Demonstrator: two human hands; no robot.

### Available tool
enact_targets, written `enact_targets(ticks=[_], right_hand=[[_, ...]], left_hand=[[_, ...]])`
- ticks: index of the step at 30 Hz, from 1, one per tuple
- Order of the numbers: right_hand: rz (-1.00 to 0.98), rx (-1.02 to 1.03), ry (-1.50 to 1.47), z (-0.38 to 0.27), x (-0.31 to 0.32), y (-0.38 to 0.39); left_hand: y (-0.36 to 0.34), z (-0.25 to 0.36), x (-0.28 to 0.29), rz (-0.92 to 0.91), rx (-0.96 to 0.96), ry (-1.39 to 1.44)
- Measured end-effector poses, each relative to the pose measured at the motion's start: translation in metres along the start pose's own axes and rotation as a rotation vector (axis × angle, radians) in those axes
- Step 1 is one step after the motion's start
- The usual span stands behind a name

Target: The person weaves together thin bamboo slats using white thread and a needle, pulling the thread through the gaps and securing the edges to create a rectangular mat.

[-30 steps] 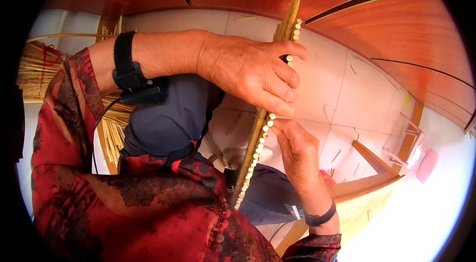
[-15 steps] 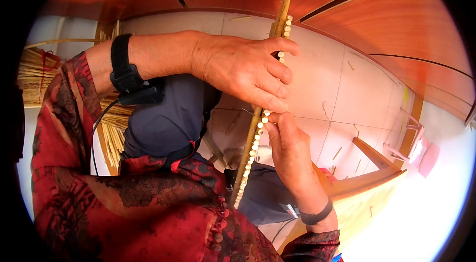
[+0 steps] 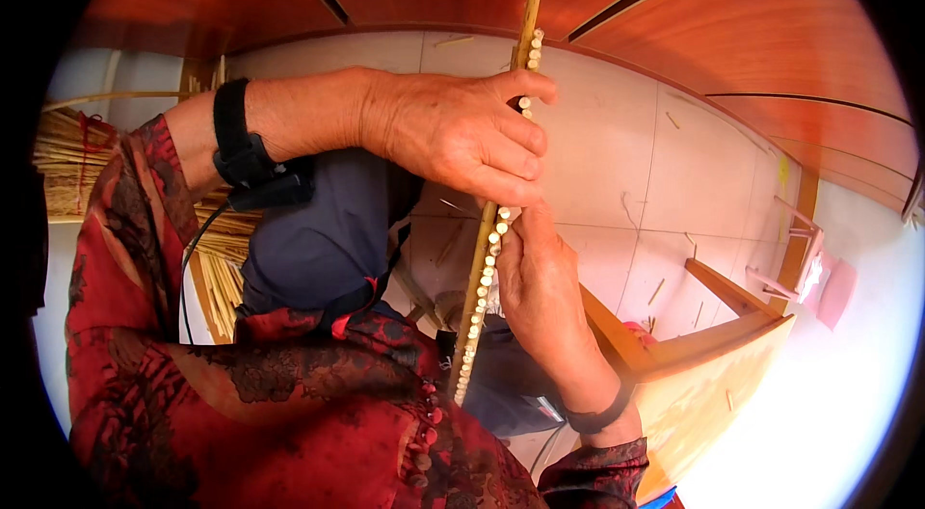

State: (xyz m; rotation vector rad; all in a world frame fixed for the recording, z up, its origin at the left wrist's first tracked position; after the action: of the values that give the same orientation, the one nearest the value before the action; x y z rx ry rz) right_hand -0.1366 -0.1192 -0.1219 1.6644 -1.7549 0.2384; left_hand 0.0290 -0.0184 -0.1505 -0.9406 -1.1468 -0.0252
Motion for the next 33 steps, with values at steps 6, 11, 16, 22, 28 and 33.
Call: enact_targets(ticks=[6,11,16,22,28,33], right_hand=[[0.027,-0.011,-0.046,0.004,0.015,0.007],[0.201,-0.049,0.092,0.01,0.057,0.053],[0.533,-0.019,0.268,-0.007,0.086,0.126],[0.722,0.247,0.414,-0.002,0.071,0.145],[0.893,0.385,0.408,0.022,0.079,0.089],[1.017,0.517,0.279,0.026,0.085,0.051]], left_hand=[[-0.012,-0.004,-0.005,-0.016,-0.027,0.003],[-0.039,-0.008,-0.01,-0.079,-0.086,-0.052],[-0.09,-0.008,-0.007,-0.13,-0.103,-0.013],[-0.134,-0.005,0.029,-0.214,0.13,-0.222],[-0.145,-0.016,0.036,-0.208,0.252,-0.257],[-0.141,-0.019,0.056,-0.157,0.464,-0.362]])
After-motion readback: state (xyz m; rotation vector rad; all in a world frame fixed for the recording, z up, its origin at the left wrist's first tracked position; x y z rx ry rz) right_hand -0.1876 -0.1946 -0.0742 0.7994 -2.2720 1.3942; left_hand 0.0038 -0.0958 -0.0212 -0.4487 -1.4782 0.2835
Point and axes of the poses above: each hand's wrist, its own y-axis away from the middle knuckle, its own x-axis out of the back of the hand, z = x × y, the point moved 2 cm from there along -y, towards the middle knuckle, and after that the axes turned 5 degrees about -x, right-handed, at the moved point
